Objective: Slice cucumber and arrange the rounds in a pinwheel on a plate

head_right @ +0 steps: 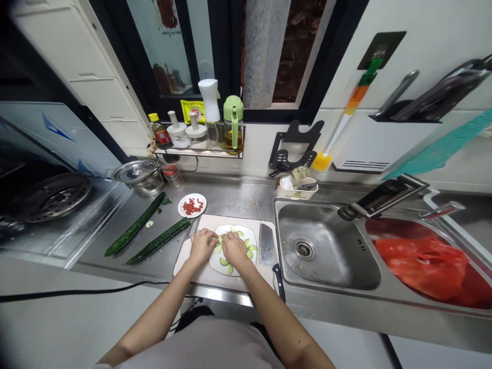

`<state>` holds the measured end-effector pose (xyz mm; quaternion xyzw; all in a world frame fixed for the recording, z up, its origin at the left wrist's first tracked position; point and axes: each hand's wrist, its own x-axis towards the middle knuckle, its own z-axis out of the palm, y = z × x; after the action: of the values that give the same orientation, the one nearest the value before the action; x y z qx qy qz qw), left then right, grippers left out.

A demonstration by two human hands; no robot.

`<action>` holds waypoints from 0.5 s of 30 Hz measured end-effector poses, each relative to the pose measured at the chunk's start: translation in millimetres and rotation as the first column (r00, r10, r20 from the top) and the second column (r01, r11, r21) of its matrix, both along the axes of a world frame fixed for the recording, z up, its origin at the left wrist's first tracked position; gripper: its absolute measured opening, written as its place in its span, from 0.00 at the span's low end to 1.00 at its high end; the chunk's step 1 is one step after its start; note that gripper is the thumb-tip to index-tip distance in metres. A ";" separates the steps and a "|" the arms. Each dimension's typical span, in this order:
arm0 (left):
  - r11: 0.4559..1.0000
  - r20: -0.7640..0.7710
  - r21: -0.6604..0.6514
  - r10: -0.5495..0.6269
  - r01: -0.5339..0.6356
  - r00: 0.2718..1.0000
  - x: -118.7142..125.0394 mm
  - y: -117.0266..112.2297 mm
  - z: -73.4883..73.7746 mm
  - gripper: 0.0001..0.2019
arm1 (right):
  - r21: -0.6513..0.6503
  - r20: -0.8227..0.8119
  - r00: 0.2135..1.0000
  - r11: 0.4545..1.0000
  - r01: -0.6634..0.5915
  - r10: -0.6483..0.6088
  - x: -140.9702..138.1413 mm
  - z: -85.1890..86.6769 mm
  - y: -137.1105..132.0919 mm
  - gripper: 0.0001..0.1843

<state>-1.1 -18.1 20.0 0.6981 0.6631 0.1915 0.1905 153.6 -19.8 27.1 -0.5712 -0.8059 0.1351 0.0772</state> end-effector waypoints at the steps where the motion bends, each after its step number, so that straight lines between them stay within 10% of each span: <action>1: 0.999 0.039 0.016 0.029 -0.030 0.999 -2.1 -0.4 0.3 0.07 | 0.021 -0.036 0.999 1.000 0.019 -0.018 3.2 1.5 -2.4 0.14; 9: 0.959 0.353 0.107 0.212 -0.264 0.911 -50.0 3.3 -1.0 0.11 | 0.167 -0.401 0.909 0.967 0.191 -0.111 57.7 3.9 -42.0 0.16; 15: 0.889 0.223 0.070 0.429 -0.453 0.875 -93.6 41.7 20.2 0.12 | 0.190 -0.456 0.872 0.938 0.289 -0.177 93.2 3.2 -60.3 0.18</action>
<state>-94.6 23.5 40.3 0.5154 0.7694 0.3389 0.1657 246.8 -80.1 30.3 -0.6060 -0.7037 0.1446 0.3415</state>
